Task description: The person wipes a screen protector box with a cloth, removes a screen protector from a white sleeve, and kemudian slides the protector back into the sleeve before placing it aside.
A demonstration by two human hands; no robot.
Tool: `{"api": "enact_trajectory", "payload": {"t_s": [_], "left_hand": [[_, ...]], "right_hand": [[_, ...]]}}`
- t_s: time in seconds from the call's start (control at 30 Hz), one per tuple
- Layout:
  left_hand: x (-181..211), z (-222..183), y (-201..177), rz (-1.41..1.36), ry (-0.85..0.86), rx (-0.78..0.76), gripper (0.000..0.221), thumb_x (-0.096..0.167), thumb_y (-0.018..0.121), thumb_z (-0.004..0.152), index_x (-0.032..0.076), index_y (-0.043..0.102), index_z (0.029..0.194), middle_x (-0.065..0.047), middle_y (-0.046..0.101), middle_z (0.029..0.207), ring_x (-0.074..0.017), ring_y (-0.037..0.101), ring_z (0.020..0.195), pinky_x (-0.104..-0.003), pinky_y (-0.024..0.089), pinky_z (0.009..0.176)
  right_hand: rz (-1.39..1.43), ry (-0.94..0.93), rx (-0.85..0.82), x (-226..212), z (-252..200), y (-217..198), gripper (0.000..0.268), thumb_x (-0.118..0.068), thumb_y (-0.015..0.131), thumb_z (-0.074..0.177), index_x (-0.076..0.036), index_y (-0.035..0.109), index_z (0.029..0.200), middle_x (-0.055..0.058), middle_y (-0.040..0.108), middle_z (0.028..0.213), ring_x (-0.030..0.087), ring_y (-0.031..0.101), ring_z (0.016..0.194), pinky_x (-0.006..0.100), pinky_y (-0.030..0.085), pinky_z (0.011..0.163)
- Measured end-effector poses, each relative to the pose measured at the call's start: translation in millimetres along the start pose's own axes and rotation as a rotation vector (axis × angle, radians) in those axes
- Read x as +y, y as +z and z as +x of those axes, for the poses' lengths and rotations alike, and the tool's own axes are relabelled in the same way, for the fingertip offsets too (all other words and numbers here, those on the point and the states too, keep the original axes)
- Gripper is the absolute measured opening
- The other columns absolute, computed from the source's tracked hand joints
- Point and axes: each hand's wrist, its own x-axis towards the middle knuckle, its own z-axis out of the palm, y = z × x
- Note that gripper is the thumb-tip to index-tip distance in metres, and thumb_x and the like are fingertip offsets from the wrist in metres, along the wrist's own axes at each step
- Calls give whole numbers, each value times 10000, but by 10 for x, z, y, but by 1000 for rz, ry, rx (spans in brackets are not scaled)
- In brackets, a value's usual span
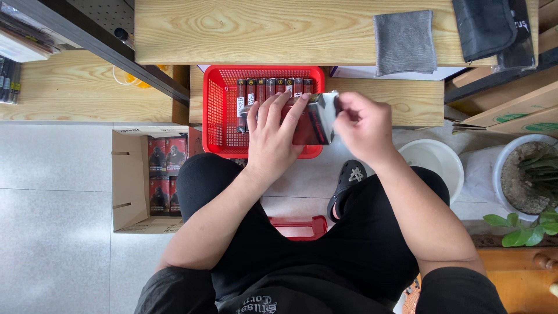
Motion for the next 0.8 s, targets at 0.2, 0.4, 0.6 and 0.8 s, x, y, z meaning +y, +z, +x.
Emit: {"api": "enact_trajectory", "payload": {"t_s": [0.2,0.4,0.6,0.8], "left_hand": [[10,18,3,-195,-108,-38,1138,180,925,521,166,358,1507,-112,483,1313,-321,495,1258,-587,379,1040],[7,30,-48,-475,-166,-40,1148,156,947,509,117,361,1495,-150,507,1300,-369,526,1223,-585,392,1021],[-48,75,-87,-473,-107,15,1148,71,945,493,120,379,1490,-157,496,1330,-389,517,1246,-579,390,1054],[-154,103,-49,-249,-69,91,1057,42,880,504,137,442,1461,-124,459,1322,-366,491,1265,-593,334,1096]], "right_hand": [[278,171,81,1,112,35,429,34,449,886,-17,594,1286,62,619,872,75,508,780,254,494,685],[257,196,151,-26,166,163,233,-121,528,1043,-60,612,1252,-2,528,814,47,464,777,204,389,668],[144,126,222,121,97,192,263,-5,637,975,-48,598,1231,91,613,899,150,573,813,260,448,688],[-176,-348,98,-197,75,115,164,37,644,900,-56,717,1013,161,509,1128,324,569,1002,396,493,828]]}}
